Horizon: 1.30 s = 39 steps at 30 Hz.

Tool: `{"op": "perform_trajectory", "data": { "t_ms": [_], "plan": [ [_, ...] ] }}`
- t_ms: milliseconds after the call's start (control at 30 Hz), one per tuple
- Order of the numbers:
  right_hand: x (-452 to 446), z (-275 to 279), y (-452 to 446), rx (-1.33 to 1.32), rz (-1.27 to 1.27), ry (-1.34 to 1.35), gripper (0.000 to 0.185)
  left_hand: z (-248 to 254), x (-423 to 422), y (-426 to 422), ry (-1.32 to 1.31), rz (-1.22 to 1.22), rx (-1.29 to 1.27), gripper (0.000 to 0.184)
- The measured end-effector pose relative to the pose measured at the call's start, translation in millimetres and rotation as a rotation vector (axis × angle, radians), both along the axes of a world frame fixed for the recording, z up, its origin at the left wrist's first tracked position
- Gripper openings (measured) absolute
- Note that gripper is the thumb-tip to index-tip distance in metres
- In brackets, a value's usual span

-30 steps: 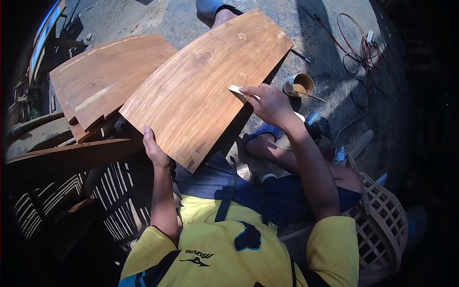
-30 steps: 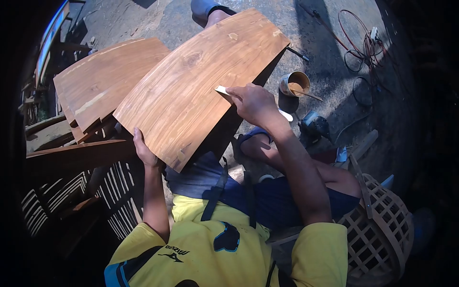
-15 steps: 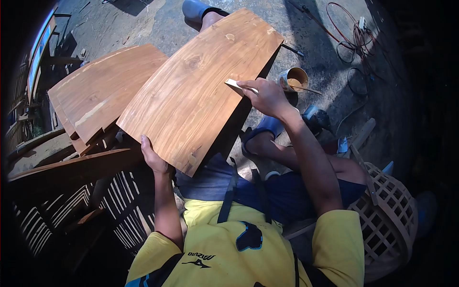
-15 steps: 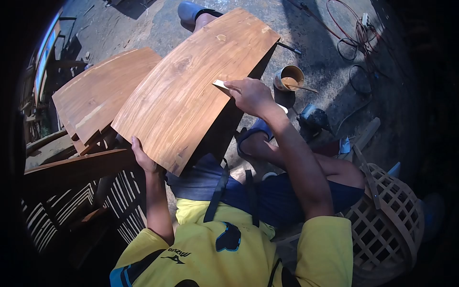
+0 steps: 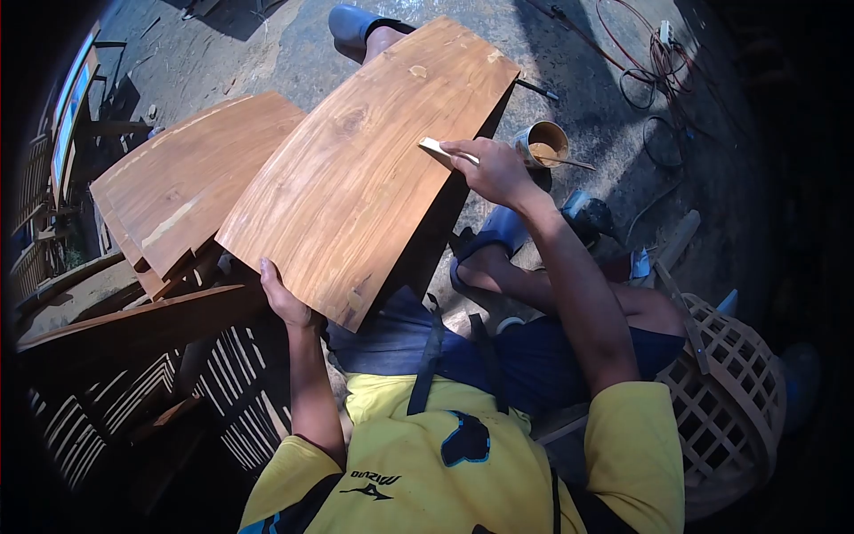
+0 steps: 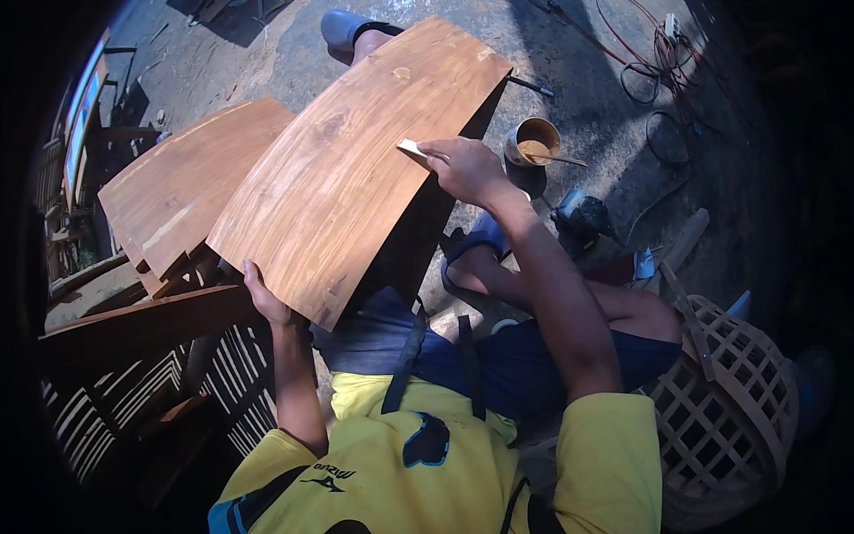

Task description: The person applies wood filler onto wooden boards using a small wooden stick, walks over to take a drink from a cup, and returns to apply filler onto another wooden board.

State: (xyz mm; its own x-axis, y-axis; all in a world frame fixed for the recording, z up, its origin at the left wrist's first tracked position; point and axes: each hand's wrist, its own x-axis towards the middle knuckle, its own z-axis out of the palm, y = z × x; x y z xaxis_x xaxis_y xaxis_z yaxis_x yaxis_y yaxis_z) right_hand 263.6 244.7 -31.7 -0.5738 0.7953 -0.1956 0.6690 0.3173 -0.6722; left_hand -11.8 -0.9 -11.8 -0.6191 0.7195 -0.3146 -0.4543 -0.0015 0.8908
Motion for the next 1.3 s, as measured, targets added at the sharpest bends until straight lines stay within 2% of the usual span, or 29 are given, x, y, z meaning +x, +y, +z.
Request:
{"op": "perform_trajectory", "data": {
  "t_ms": [67,133,267,333,400,467,500,533,733,767,867,1067,1167,1267,1300],
  "plan": [
    [0.9,-9.4,0.2,0.015,-0.032,0.098,0.028,0.4,0.3,-0.9,0.013,-0.046,0.0,0.062],
    [-1.1,-9.4,-2.6,-0.021,0.008,0.064,0.028,-1.9,0.2,-0.4,-0.006,0.034,-0.036,0.062],
    [1.9,-1.4,3.8,-0.016,-0.016,-0.017,0.028,2.3,4.4,1.2,0.001,0.01,-0.038,0.063],
    [-1.1,-15.3,2.0,0.045,-0.014,0.13,0.03,1.7,1.5,0.5,0.004,0.01,-0.036,0.062],
    [4.9,-11.3,7.3,-0.009,-0.025,0.068,0.031,-0.2,2.9,0.6,0.0,0.031,-0.039,0.062],
    [9.9,4.0,12.5,-0.034,0.001,-0.104,0.029,-2.0,2.9,0.3,-0.007,0.061,-0.039,0.062],
    [7.1,7.7,12.5,0.032,0.0,0.006,0.03,-2.4,1.1,0.5,0.0,0.034,-0.023,0.063],
    [5.3,11.8,11.8,0.028,0.01,0.006,0.03,-2.2,0.4,0.2,0.007,0.009,-0.009,0.063],
    [-25.8,51.3,11.8,-0.001,0.374,-0.162,0.024,7.0,5.1,3.9,-0.009,-0.015,0.005,0.062],
    [-29.8,50.1,10.1,0.095,0.434,-0.054,0.024,6.7,5.0,3.9,-0.007,-0.016,0.006,0.062],
    [-38.0,46.7,25.1,0.143,0.478,-0.108,0.022,3.5,4.8,2.4,-0.007,0.008,-0.022,0.062],
    [-35.7,47.2,79.6,0.098,0.493,-0.368,0.023,5.3,5.4,2.7,-0.009,0.026,-0.04,0.063],
    [-29.6,36.5,103.8,-0.028,0.443,-0.473,0.024,5.4,5.6,2.4,-0.011,0.03,-0.05,0.063],
    [-15.3,21.6,115.9,0.037,0.419,-0.387,0.024,5.6,6.8,5.7,-0.009,0.055,-0.054,0.063],
    [-13.0,25.4,118.3,0.006,0.383,-0.436,0.024,7.0,8.3,7.4,-0.015,0.054,-0.041,0.063]
  ]
}}
